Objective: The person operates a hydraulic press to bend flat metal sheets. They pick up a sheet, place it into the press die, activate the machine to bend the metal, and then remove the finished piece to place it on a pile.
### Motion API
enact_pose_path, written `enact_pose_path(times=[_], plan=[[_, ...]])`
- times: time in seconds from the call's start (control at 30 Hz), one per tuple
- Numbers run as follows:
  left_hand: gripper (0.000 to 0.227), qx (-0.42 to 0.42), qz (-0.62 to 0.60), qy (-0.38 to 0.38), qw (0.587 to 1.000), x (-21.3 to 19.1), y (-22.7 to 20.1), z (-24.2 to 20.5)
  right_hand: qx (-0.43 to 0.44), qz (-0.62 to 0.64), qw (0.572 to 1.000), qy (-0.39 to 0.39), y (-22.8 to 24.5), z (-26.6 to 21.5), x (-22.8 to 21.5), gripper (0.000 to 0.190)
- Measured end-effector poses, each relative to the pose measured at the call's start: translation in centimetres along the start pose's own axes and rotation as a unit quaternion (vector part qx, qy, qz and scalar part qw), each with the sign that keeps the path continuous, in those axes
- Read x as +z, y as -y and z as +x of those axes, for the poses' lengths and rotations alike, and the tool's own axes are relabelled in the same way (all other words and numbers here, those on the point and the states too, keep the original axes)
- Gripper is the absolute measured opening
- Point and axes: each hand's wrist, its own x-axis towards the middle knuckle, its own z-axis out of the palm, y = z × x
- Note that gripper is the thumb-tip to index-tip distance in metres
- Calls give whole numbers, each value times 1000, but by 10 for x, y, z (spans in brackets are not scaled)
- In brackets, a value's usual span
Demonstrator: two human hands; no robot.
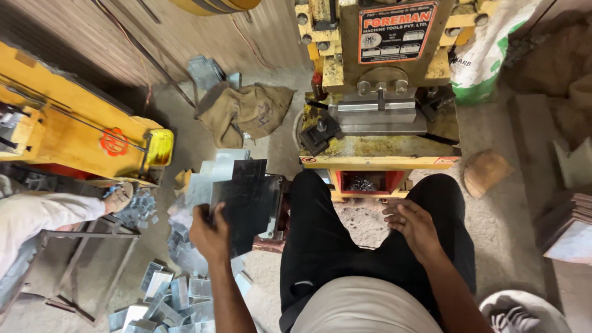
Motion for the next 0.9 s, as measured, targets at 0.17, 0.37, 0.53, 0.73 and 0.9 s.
enact_pose_path(times=[0.17,0.37,0.53,0.73,0.9], plan=[[28,-69,-73,-40,994,-31,-12,-19,-4,15,1000,-16,-5,-16,-4,28],[20,53,-148,-62,986,-51,-24,-41,-28,56,998,19,-9,-26,-9,29],[19,69,-163,-70,982,-57,-43,-63,-35,55,997,41,-6,-31,-6,29],[18,89,-198,-39,975,-59,-68,-76,-46,60,996,42,-8,-42,-13,30],[10,203,-318,35,925,-39,-104,-85,-15,52,997,57,-11,-41,-15,41]])
